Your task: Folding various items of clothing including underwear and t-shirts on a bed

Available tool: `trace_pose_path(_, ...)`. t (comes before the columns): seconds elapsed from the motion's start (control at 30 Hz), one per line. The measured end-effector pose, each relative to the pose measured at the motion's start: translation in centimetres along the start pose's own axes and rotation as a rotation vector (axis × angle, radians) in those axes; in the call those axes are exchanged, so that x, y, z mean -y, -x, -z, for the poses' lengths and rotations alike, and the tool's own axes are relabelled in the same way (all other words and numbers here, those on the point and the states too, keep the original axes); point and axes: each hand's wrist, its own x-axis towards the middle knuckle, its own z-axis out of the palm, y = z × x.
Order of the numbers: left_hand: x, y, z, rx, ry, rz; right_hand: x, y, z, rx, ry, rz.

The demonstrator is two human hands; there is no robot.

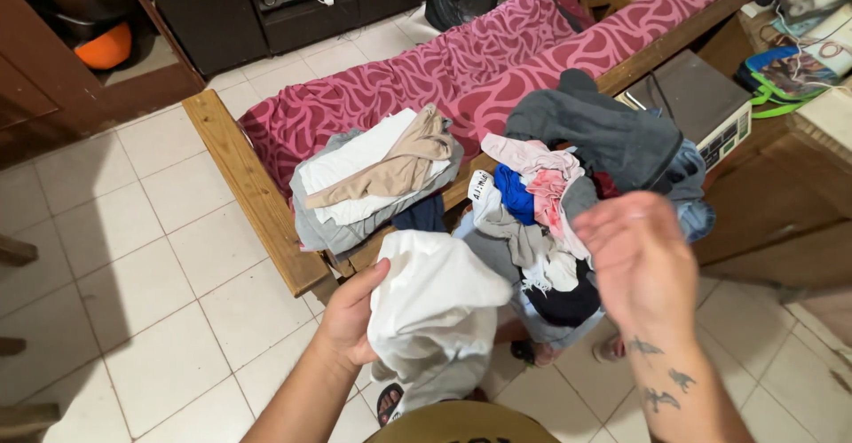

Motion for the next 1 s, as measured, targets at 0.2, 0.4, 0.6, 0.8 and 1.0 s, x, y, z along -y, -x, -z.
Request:
trace_pose_path(0.2,0.7,-0.9,0.1,0.189,0.069,0.058,-2.9,2.7,-3.6,0.683,0.839,-1.031)
trace_pose_path(0.4,0.9,-1.5,0.2,0.110,0.002,0.004,-7.6,3.5,-2.1,0.173,0.281,-0.743)
trace_pose_path(0.6,1.0,-2.4,0.6,0.112,0.002,-0.066,-9.0,0.6,-0.5,0.784,0.225,-1.025)
trace_pose_path(0.8,-0.2,-2.4,0.3,0.073,-0.099,-0.179,-9.0,-4.4,3.2,0.845,0.207,-0.845)
trace_pose_path(1.0,-0.3,-2.9,-1.4,-0.403,-0.177,-0.553,-4.3,-7.6,-0.6,0.944,0.556,0.106)
